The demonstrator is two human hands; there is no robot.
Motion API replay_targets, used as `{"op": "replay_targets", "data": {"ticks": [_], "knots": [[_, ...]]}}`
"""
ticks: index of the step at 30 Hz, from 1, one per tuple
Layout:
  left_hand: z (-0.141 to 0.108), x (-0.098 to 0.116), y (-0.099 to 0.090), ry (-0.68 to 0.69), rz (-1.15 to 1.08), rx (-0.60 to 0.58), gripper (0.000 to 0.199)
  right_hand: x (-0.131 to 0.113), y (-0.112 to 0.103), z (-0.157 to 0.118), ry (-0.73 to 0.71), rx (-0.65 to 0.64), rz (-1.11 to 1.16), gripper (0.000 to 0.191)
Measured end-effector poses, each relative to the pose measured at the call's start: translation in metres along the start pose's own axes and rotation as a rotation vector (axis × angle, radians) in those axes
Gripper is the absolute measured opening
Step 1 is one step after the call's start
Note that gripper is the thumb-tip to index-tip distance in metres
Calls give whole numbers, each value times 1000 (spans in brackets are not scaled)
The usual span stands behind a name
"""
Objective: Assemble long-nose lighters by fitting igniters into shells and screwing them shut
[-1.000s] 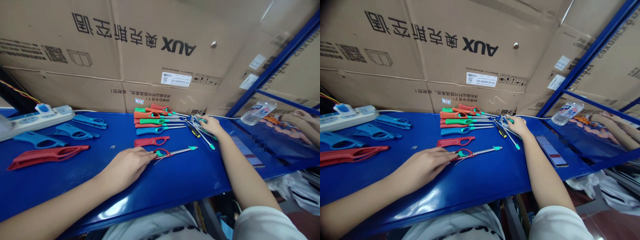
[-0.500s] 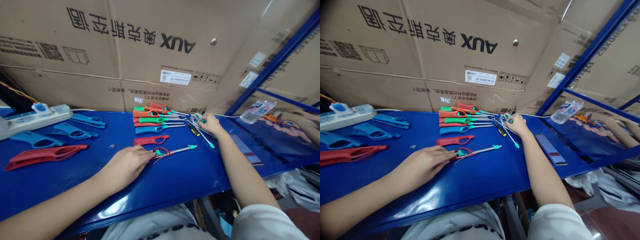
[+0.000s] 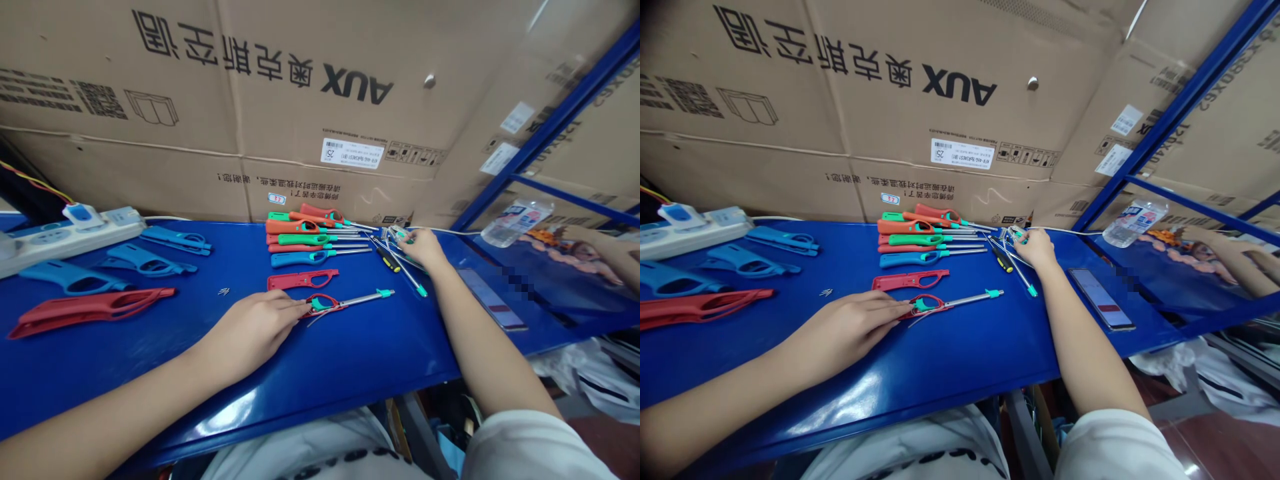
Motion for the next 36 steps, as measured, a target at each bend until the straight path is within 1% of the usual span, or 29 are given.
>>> {"op": "replay_targets", "data": {"ticks": [2,4,6,8,10,13,14,15,17,19,21,23,25,26,31,33,36], "knots": [[0,-1,2,1,-11,4,35,-3,-9,-1,60,115,136,18],[0,-1,3,3,-29,10,35,-13,-14,-1,79,198,304,21],[0,-1,4,-2,-46,10,34,-31,-13,-3,61,224,477,25],[0,0,4,-20,-61,14,35,-55,-8,-8,35,199,626,30],[-1,1,3,-45,-94,34,37,-81,-1,-18,6,150,745,35],[0,4,2,-119,-208,80,45,-122,7,-39,-60,34,876,38],[1,5,3,-155,-259,98,47,-135,8,-48,-79,-14,925,38],[1,5,4,-191,-312,121,50,-147,8,-56,-87,-94,1033,38],[3,7,5,-241,-426,174,56,-168,4,-73,-105,-255,1170,36],[5,8,6,-264,-537,219,59,-185,-4,-88,-142,-367,1203,33],[6,9,6,-267,-616,265,55,-198,-13,-100,-180,-440,1210,31],[7,10,3,-253,-671,286,44,-207,-19,-109,-230,-476,1187,28],[8,10,0,-247,-706,285,33,-211,-21,-114,-279,-458,1138,23],[7,9,-1,-254,-721,282,30,-212,-20,-115,-301,-430,1124,22],[7,5,0,-307,-774,240,27,-203,-11,-110,-382,-219,1198,21],[8,4,2,-311,-816,215,27,-199,-11,-108,-444,-180,1190,15],[8,4,4,-314,-871,182,25,-195,-15,-107,-557,-142,1151,9]]}}
Point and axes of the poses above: each hand's wrist, its own z-axis towards the middle knuckle, its own y-axis out of the palm, x = y × z, the point moved 2 cm from there along z, towards the middle knuckle, and after that the axes turned 2 degrees about -y, right-handed, at the moved point
